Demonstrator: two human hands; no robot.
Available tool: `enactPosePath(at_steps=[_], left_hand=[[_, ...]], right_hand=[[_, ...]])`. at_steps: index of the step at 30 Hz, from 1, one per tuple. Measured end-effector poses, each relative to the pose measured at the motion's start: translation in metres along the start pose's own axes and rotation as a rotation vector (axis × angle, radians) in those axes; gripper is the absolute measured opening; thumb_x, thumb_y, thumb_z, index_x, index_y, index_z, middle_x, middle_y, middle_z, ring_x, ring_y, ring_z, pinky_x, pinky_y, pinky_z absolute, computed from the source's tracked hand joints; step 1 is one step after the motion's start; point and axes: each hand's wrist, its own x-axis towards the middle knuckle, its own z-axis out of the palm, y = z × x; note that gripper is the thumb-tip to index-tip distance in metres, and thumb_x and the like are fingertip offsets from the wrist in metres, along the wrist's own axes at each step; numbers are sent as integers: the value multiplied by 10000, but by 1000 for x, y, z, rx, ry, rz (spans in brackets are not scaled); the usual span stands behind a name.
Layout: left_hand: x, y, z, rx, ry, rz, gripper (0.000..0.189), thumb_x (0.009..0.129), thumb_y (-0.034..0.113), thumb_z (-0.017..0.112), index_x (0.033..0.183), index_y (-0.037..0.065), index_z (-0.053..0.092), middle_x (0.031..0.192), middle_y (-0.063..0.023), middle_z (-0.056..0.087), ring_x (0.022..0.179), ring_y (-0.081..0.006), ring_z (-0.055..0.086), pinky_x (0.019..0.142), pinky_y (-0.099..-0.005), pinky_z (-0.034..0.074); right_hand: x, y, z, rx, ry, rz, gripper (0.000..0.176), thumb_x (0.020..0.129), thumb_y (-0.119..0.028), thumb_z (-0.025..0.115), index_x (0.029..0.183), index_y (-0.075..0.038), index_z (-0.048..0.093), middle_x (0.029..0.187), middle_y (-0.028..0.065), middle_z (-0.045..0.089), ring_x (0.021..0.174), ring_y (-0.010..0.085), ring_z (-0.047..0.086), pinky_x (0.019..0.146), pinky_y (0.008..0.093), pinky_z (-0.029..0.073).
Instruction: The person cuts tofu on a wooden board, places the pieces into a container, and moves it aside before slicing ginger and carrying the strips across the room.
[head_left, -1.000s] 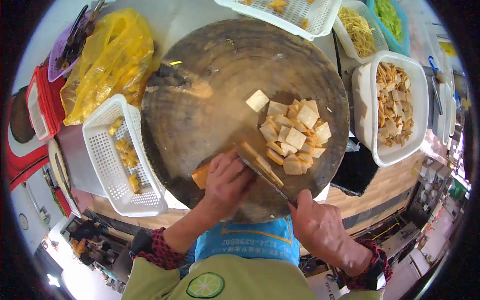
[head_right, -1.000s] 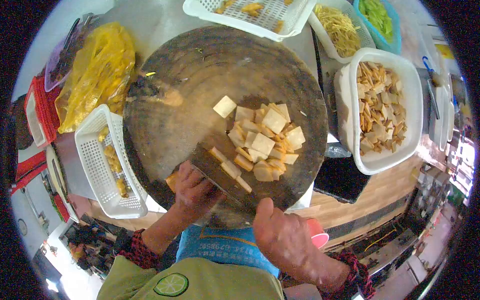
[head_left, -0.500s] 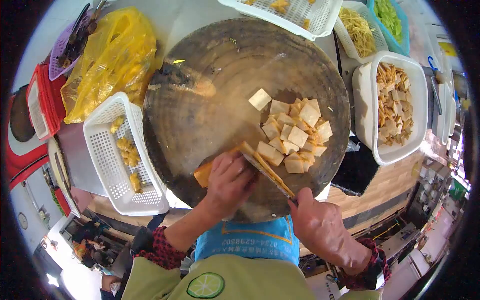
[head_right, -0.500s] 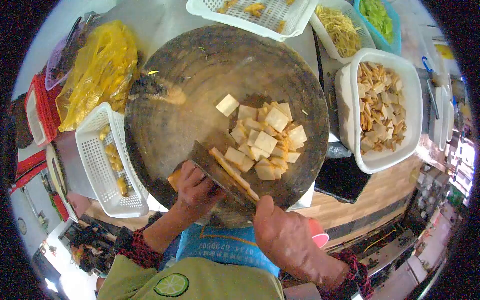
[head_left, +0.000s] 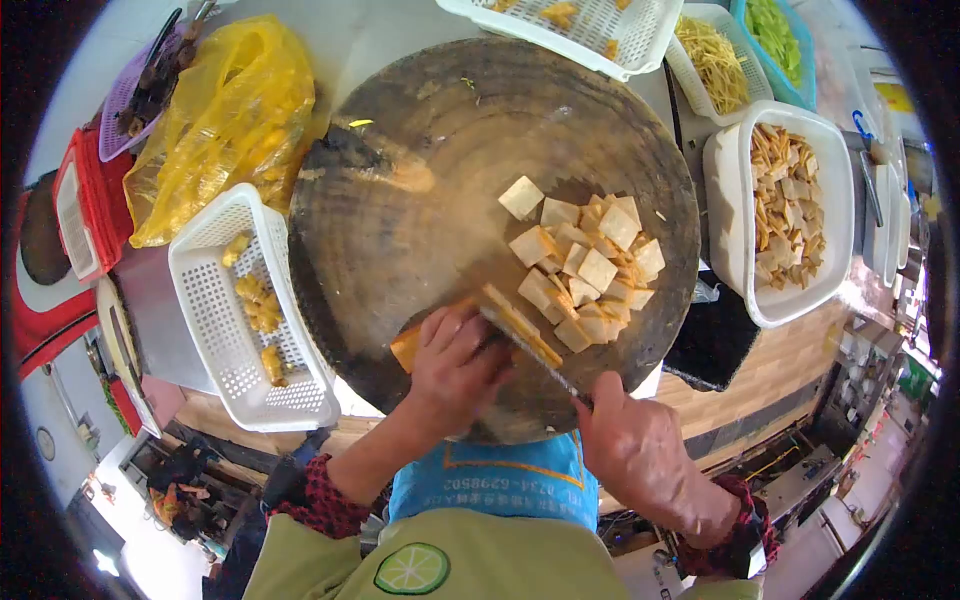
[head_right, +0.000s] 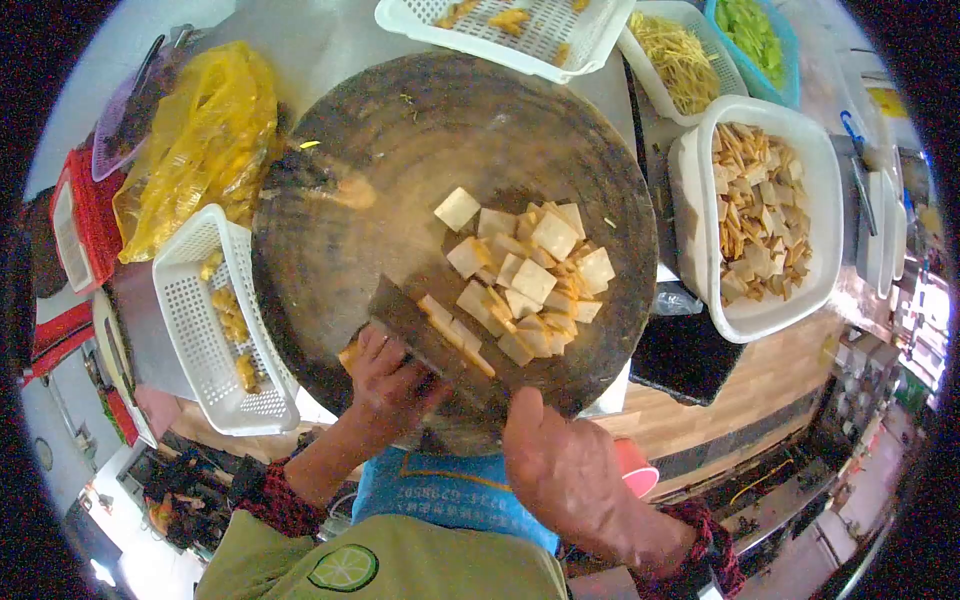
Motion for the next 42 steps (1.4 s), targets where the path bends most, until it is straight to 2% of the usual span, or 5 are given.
enactPosePath(at_steps=[24, 26, 33, 35, 42], left_hand=[[2, -5, 4, -9, 65, 6, 286, 576, 76, 729, 845, 44, 638, 987, -96, 581, 957, -294, 553, 816, -433, 447], [1, -8, 8, -4, 68, 15, 290, 578, 84, 730, 853, 51, 644, 993, -91, 582, 963, -292, 553, 822, -432, 444], [-3, -1, -7, 19, 1, 6, 314, 591, 110, 739, 894, 73, 666, 1017, -73, 589, 999, -282, 555, 859, -432, 419], [-4, -5, -5, 10, 0, 5, 310, 590, 109, 739, 890, 75, 667, 1008, -73, 590, 1009, -280, 554, 860, -433, 417], [-3, -7, -2, 10, 5, -9, 269, 588, 101, 739, 841, 79, 653, 991, -77, 595, 1015, -279, 555, 862, -432, 418]], right_hand=[[28, -5, 24, 31, -35, -20, 198, 874, -151, 579, 852, -12, 439, 541, 173, 555, 503, 362, 594, 435, 448, 465], [37, -5, 27, -63, -82, -7, 124, 812, -33, 507, 863, 5, 400, 638, 196, 599, 546, 355, 633, 436, 450, 500], [-2, -9, 8, 8, -17, 15, 132, 822, -41, 522, 863, -2, 402, 592, 154, 570, 498, 343, 609, 415, 441, 486], [-7, -9, 8, 28, -77, 33, 222, 870, -160, 588, 841, -5, 432, 520, 145, 537, 476, 358, 587, 422, 450, 463], [33, -6, 31, 78, -4, -71, 204, 879, -151, 571, 850, -5, 432, 540, 175, 553, 493, 376, 589, 431, 457, 465]])
